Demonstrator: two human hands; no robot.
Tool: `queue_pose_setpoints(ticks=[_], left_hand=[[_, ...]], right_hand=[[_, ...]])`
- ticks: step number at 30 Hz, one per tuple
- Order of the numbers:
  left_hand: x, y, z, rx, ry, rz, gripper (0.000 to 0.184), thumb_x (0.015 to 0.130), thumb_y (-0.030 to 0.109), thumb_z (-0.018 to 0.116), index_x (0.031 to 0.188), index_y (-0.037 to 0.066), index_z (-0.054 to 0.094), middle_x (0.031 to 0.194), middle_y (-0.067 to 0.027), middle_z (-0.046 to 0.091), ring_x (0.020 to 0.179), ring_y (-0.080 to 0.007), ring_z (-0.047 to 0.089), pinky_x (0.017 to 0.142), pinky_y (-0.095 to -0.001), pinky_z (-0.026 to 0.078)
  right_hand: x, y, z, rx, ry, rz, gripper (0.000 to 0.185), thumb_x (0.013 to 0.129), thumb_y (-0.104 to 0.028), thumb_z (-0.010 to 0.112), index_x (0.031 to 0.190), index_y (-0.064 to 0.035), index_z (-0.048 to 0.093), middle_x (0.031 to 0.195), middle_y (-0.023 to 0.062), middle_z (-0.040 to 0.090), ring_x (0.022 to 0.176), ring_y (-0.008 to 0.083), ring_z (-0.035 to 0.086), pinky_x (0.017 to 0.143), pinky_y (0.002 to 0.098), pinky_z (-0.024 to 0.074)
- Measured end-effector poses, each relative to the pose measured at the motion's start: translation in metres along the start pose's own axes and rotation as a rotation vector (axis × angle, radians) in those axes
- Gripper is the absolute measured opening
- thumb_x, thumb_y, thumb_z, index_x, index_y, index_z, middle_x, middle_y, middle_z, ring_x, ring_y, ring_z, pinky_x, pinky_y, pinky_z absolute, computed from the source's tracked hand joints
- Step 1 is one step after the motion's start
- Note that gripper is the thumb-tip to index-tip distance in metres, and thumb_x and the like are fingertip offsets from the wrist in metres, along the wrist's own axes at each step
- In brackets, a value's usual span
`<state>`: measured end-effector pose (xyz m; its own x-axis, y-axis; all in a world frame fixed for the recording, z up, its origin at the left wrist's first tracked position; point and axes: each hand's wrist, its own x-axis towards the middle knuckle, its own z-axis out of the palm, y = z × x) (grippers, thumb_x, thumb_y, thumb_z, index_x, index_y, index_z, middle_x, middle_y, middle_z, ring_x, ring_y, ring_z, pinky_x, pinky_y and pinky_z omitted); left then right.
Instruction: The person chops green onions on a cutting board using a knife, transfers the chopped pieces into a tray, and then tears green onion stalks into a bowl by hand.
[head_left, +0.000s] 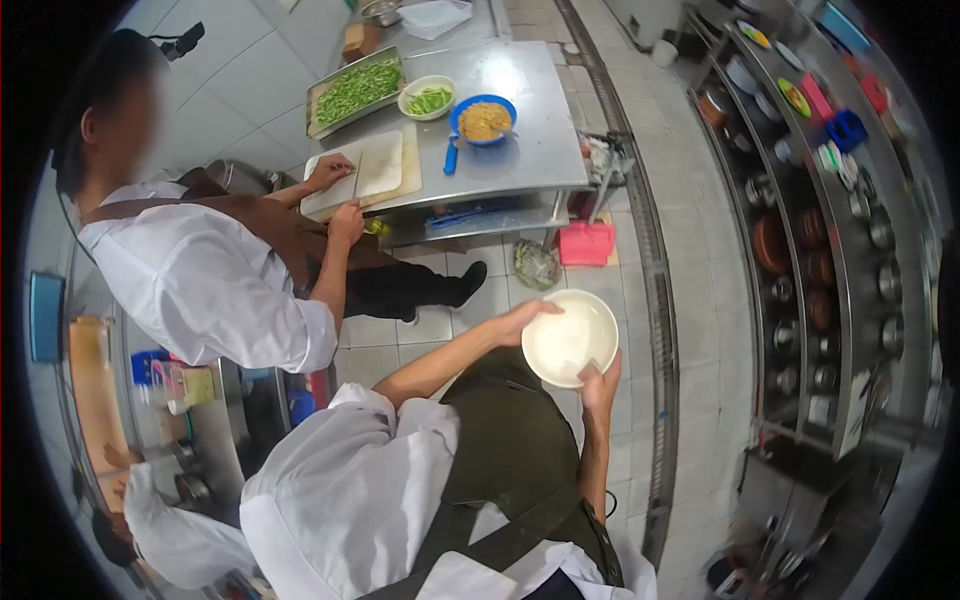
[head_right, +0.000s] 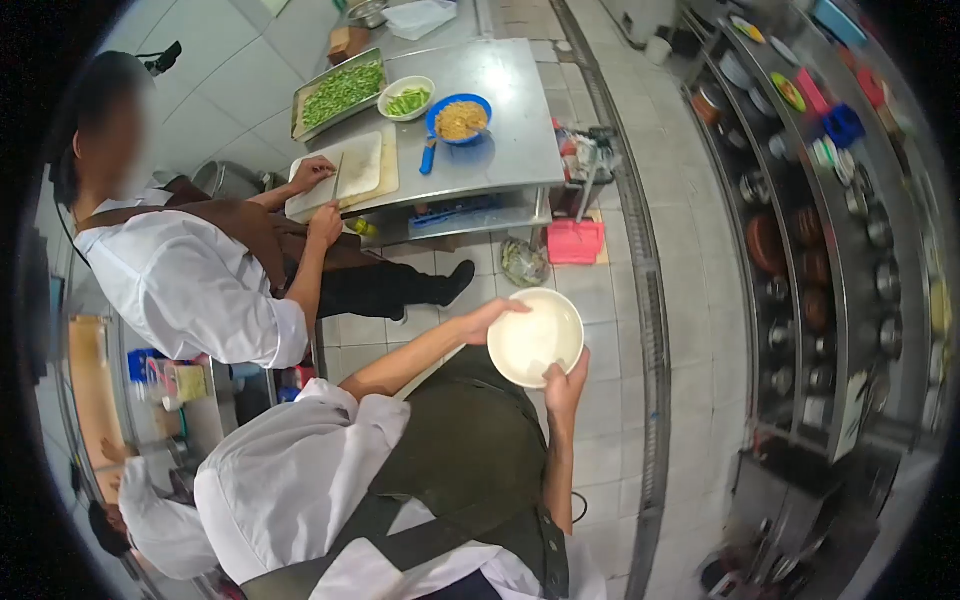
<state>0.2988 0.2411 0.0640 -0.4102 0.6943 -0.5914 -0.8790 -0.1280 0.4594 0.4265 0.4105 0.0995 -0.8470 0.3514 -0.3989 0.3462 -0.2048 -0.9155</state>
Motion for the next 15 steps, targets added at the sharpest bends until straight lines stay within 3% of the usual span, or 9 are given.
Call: queue_pose_setpoints(ticks=[5,7,8,10,11,13,15], left_hand=[[0.079,0.009,-0.002,0.005,-0.007,-0.072,0.050,0.086,0.025,0.058,0.129,-0.001,0.053,0.116,-0.0164,0.064,0.109,-0.0284,0.063,0.095,-0.0426,0.050],[0.135,0.007,-0.014,0.250,0.037,0.091,0.053,0.080,0.021,0.057,0.127,-0.003,0.054,0.113,-0.0174,0.063,0.104,-0.0293,0.066,0.086,-0.0416,0.054],[0.145,0.028,-0.005,0.230,0.050,0.106,0.053,0.080,0.021,0.057,0.127,-0.003,0.054,0.113,-0.0174,0.063,0.104,-0.0293,0.066,0.086,-0.0416,0.054],[0.160,0.068,0.011,0.228,-0.005,0.242,0.057,0.074,0.014,0.054,0.127,-0.006,0.052,0.112,-0.0196,0.062,0.097,-0.0307,0.068,0.077,-0.0442,0.059],[0.159,0.086,0.024,0.211,0.009,0.238,0.057,0.074,0.014,0.054,0.127,-0.006,0.052,0.112,-0.0196,0.062,0.097,-0.0307,0.068,0.077,-0.0442,0.059],[0.163,0.132,0.044,0.129,0.255,0.296,0.058,0.072,0.008,0.053,0.127,-0.008,0.050,0.111,-0.0217,0.061,0.091,-0.0331,0.069,0.073,-0.0470,0.062],[0.183,0.167,0.043,0.091,0.341,0.379,0.061,0.071,0.006,0.052,0.129,-0.009,0.047,0.113,-0.0217,0.061,0.095,-0.0336,0.068,0.075,-0.0493,0.061]], right_hand=[[0.091,-0.029,-0.050,-0.131,-0.053,-0.087,0.064,0.066,0.000,0.048,0.129,0.0048,0.047,0.115,0.0168,0.059,0.102,0.0256,0.060,0.090,0.0343,0.0496],[0.129,-0.043,-0.067,-0.063,-0.062,0.154,0.061,0.077,-0.006,0.053,0.137,-0.0031,0.043,0.123,0.0149,0.057,0.107,0.0290,0.061,0.084,0.0439,0.0552],[0.146,-0.057,-0.066,-0.080,-0.085,0.158,0.061,0.077,-0.006,0.053,0.137,-0.0031,0.043,0.123,0.0149,0.057,0.107,0.0290,0.061,0.084,0.0439,0.0552],[0.169,-0.084,-0.067,0.186,-0.129,0.255,0.062,0.089,-0.028,0.060,0.144,-0.0123,0.036,0.134,0.0131,0.051,0.108,0.0319,0.060,0.086,0.0465,0.0538],[0.192,-0.072,-0.079,0.256,-0.173,0.230,0.070,0.092,-0.050,0.057,0.149,-0.0194,0.029,0.143,0.0122,0.044,0.110,0.0340,0.059,0.088,0.0483,0.0522],[0.225,-0.074,-0.088,0.293,-0.100,0.240,0.069,0.092,-0.051,0.056,0.148,-0.0189,0.030,0.142,0.0158,0.045,0.109,0.0357,0.059,0.089,0.0474,0.0512],[0.266,-0.072,-0.105,0.270,-0.074,0.253,0.068,0.092,-0.051,0.055,0.147,-0.0189,0.031,0.140,0.0166,0.046,0.108,0.0361,0.060,0.089,0.0462,0.0514]])
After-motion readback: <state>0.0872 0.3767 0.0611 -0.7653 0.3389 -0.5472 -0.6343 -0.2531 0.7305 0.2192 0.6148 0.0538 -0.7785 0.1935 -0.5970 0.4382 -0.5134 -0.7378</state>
